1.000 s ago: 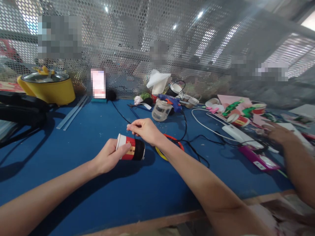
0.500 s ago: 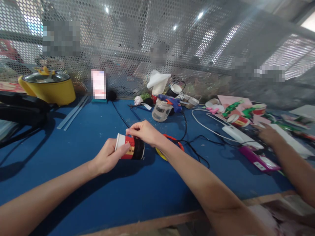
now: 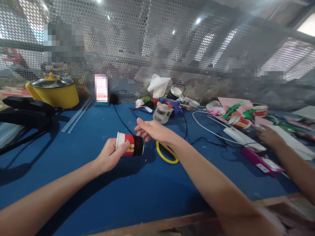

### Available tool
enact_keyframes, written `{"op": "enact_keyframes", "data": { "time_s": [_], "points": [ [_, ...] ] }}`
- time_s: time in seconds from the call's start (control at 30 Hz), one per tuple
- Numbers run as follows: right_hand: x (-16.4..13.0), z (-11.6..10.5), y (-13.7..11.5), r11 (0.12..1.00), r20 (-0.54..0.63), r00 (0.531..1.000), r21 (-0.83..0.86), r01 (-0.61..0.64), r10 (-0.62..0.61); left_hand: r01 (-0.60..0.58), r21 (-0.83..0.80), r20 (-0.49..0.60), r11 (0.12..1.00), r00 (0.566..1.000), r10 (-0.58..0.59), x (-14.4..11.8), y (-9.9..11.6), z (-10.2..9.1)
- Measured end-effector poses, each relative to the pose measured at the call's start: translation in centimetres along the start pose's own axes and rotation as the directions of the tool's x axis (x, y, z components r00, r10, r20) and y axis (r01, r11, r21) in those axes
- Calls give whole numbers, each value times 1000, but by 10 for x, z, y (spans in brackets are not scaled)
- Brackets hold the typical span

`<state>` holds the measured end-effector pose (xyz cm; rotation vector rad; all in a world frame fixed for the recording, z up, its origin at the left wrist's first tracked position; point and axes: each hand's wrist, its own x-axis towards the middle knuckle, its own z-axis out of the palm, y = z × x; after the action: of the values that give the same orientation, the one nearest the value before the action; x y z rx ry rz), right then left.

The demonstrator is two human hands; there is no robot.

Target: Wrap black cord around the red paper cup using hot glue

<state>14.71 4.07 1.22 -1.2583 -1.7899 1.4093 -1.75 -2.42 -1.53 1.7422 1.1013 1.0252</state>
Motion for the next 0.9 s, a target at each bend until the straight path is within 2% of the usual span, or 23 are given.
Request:
{"op": "enact_keyframes", "data": {
  "time_s": [0.13, 0.2, 0.3, 0.4, 0.5, 0.57, 0.63, 0.73, 0.83, 0.9],
  "points": [
    [-23, 2, 3, 995, 261, 965, 75, -58, 37, -78, 89, -24, 993, 996, 80, 0, -2, -3],
    [-31, 6, 8, 987, 270, 963, 154, -38, -5, -128, 134, -19, 983, 991, 132, 1, -2, -5],
    [-35, 12, 17, 978, 183, 980, 205, 33, -71, -118, 137, 16, 984, 993, 116, 3, -1, -7],
    [-34, 14, 22, 984, 98, 988, 143, 106, -120, 76, -49, 53, 996, 996, -73, 9, 1, -9],
    [-33, 15, 24, 977, 19, 977, 10, 212, -212, 327, -332, 102, 885, 945, -311, 15, 4, -10],
    [-33, 18, 26, 959, -9, 962, -74, 272, -273, 422, -427, 132, 800, 904, -406, 19, 6, -9],
    [-34, 23, 29, 946, -22, 953, -132, 297, -302, 452, -425, 114, 784, 886, -449, 21, 7, -8],
    [-34, 26, 30, 937, -59, 949, -193, 293, -309, 445, -364, 30, 818, 884, -467, 20, 5, -4],
    [-36, 15, 19, 932, -207, 921, -224, 285, -331, 439, -307, -24, 845, 884, -467, 16, 1, -3],
    [-38, -3, 7, 932, -320, 883, -233, 278, -344, 428, -261, -47, 865, 890, -454, 13, -2, -4]
  ]
}}
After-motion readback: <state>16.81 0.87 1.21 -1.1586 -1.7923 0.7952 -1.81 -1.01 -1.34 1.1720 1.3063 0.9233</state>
